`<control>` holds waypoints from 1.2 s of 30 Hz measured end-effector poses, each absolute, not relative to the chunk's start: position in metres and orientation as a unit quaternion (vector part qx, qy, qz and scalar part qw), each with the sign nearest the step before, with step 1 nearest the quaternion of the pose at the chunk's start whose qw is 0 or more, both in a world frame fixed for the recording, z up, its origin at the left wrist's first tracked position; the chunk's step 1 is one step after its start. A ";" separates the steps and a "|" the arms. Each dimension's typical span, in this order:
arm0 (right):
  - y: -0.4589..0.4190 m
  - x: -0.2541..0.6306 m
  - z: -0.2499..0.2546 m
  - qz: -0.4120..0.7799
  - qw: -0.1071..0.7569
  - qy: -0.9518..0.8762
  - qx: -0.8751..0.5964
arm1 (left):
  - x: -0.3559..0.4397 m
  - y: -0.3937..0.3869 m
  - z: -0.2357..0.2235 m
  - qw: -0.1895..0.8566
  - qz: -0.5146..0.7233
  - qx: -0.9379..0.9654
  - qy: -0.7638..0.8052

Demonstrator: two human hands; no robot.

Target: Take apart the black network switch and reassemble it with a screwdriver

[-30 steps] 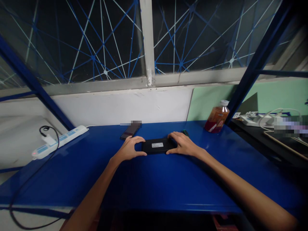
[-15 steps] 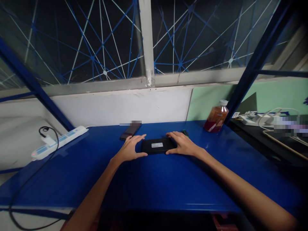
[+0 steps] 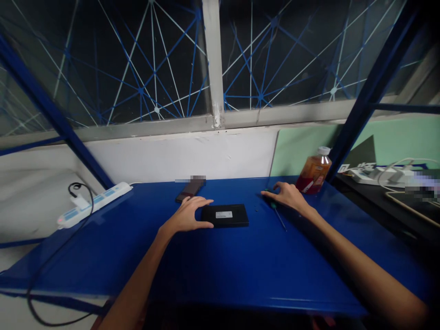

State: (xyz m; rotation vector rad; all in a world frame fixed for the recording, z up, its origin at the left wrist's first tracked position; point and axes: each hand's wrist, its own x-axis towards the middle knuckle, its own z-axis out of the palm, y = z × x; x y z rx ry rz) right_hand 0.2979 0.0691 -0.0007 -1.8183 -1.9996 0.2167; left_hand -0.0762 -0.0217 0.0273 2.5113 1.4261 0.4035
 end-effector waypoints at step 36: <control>0.040 0.266 0.032 0.274 0.555 -0.663 -0.421 | 0.017 -0.013 0.003 0.056 0.201 0.888 0.410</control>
